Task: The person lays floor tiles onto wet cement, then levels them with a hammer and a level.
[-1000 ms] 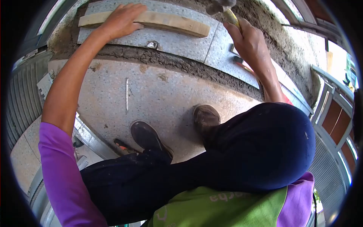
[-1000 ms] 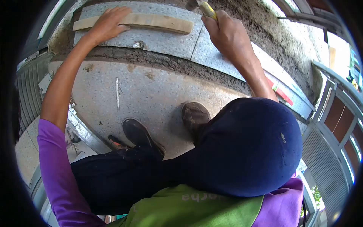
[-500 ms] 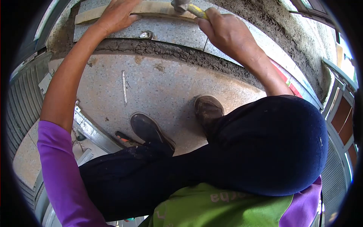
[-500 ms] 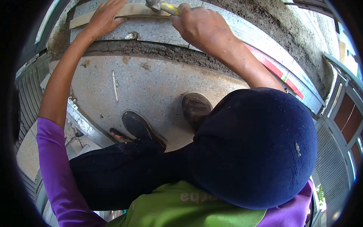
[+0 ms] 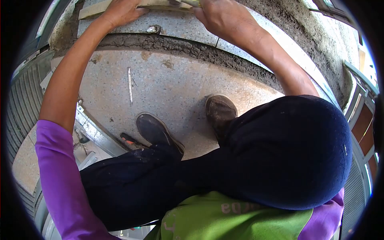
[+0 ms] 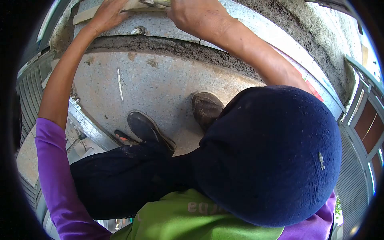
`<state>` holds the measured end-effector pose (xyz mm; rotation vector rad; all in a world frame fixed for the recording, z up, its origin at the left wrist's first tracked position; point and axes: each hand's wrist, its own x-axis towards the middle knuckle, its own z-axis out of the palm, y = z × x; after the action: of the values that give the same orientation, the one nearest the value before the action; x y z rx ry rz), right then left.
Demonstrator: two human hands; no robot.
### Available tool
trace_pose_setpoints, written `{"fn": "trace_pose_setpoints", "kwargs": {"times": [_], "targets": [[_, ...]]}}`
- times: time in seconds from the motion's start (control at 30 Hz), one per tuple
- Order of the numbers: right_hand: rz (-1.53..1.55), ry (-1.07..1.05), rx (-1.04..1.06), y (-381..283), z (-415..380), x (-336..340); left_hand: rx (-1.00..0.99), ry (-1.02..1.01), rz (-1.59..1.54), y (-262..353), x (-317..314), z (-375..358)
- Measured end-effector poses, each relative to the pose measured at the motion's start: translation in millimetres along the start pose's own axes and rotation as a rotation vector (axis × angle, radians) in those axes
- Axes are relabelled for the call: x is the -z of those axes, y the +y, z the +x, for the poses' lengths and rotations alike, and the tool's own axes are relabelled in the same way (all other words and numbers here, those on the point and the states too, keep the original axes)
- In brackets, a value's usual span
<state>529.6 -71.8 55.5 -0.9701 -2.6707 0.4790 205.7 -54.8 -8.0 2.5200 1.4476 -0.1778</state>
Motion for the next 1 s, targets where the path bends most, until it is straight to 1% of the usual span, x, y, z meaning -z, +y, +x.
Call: {"fn": "trace_pose_setpoints", "kwargs": {"times": [0.03, 0.07, 0.13, 0.23, 0.27, 0.3, 0.33, 0.37, 0.43, 0.5, 0.53, 0.63, 0.7, 0.73, 0.83, 1.0], "targets": [[-0.028, -0.008, 0.045, 4.4, -1.3, -5.4, -0.022, 0.011, 0.022, -5.5, -6.1, 0.9], [0.001, -0.028, 0.029, 3.8, 2.7, -3.0, -0.038, 0.021, 0.047, -6.7, -4.6, -0.9], [0.06, -0.076, -0.017, 2.6, 6.2, 2.0, -0.003, 0.014, -0.003, -5.0, -5.6, 0.1], [-0.014, -0.047, -0.039, -0.4, 3.3, -3.7, 0.066, -0.041, -0.036, -1.1, -3.0, -1.2], [-0.033, -0.074, -0.07, -5.0, 5.3, -3.5, 0.088, -0.064, -0.036, 0.2, 0.3, -0.2], [-0.056, -0.095, -0.099, -7.8, 8.9, -2.5, 0.057, -0.013, -0.031, -0.6, -2.4, -2.9], [-0.013, 0.017, -0.06, -0.6, 3.1, -15.3, 0.024, 0.054, -0.015, -2.4, -6.6, -6.1], [0.002, -0.035, -0.131, -6.7, 2.9, -9.8, -0.016, 0.125, -0.001, -5.0, -10.7, -5.1], [0.01, -0.153, -0.236, -17.3, -0.7, 2.2, -0.024, 0.104, -0.024, -7.2, -11.2, -3.7], [0.111, -0.298, -0.361, -29.2, 1.5, 19.1, 0.023, 0.06, -0.015, -1.7, -6.7, -4.0], [0.129, -0.236, -0.368, -28.3, -1.5, 14.5, 0.038, 0.047, -0.01, 0.2, -5.1, -4.1], [0.13, -0.241, -0.419, -24.1, -2.1, 10.0, 0.082, -0.005, -0.012, 6.0, 3.2, -4.1], [0.162, -0.198, -0.416, -19.2, -2.2, 7.7, 0.106, -0.048, -0.035, 12.5, 11.4, -2.1], [0.175, -0.194, -0.428, -18.7, -0.8, 7.1, 0.088, 0.008, -0.012, 9.4, 4.5, -3.8], [0.206, -0.172, -0.438, -18.5, 2.1, 4.7, 0.073, 0.012, -0.067, 18.7, 18.2, -2.0], [0.219, -0.168, -0.425, -20.9, 5.0, 7.9, 0.072, 0.049, -0.043, 22.7, 20.3, -1.2]]}}
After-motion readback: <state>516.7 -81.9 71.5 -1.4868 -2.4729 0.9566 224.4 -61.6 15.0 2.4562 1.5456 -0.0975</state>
